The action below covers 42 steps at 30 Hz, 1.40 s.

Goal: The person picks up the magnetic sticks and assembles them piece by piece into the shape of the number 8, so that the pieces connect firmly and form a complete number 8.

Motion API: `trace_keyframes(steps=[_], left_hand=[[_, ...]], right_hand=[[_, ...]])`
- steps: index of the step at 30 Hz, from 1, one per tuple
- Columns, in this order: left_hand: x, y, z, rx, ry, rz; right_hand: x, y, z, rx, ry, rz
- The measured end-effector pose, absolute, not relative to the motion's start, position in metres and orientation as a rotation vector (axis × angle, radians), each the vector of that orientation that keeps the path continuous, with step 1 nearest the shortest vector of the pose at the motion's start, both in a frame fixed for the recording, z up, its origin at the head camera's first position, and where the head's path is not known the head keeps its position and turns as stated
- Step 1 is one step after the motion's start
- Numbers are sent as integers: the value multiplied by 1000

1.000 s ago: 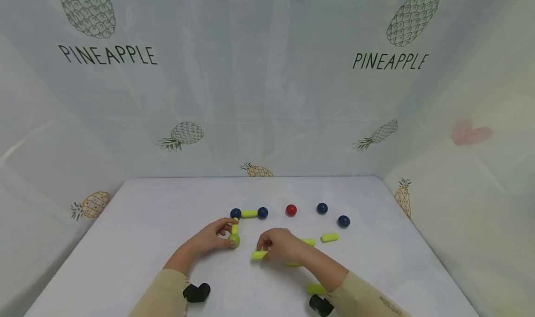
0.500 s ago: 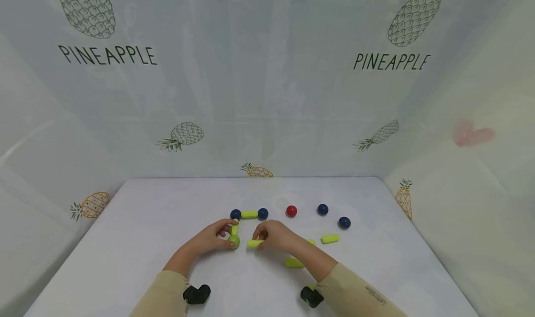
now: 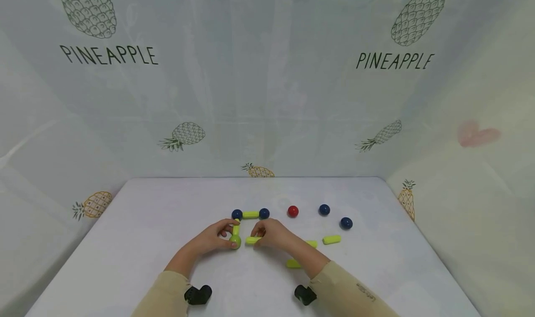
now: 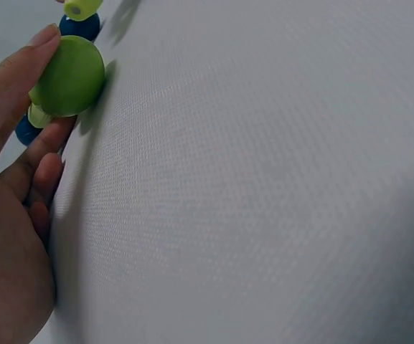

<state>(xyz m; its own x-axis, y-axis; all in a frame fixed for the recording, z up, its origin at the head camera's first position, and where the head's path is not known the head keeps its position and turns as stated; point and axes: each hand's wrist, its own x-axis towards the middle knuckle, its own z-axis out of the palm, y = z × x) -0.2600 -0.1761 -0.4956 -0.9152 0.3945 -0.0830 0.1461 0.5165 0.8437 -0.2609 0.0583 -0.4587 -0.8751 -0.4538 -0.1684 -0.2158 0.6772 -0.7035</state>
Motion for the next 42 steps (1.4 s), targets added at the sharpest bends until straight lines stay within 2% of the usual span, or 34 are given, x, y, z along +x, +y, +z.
trace_keyframes(steps=[42], left_hand=[[-259,-177,-497,526,2503,1353]], right_hand=[[-262,45,-459,-564,2548,-998]])
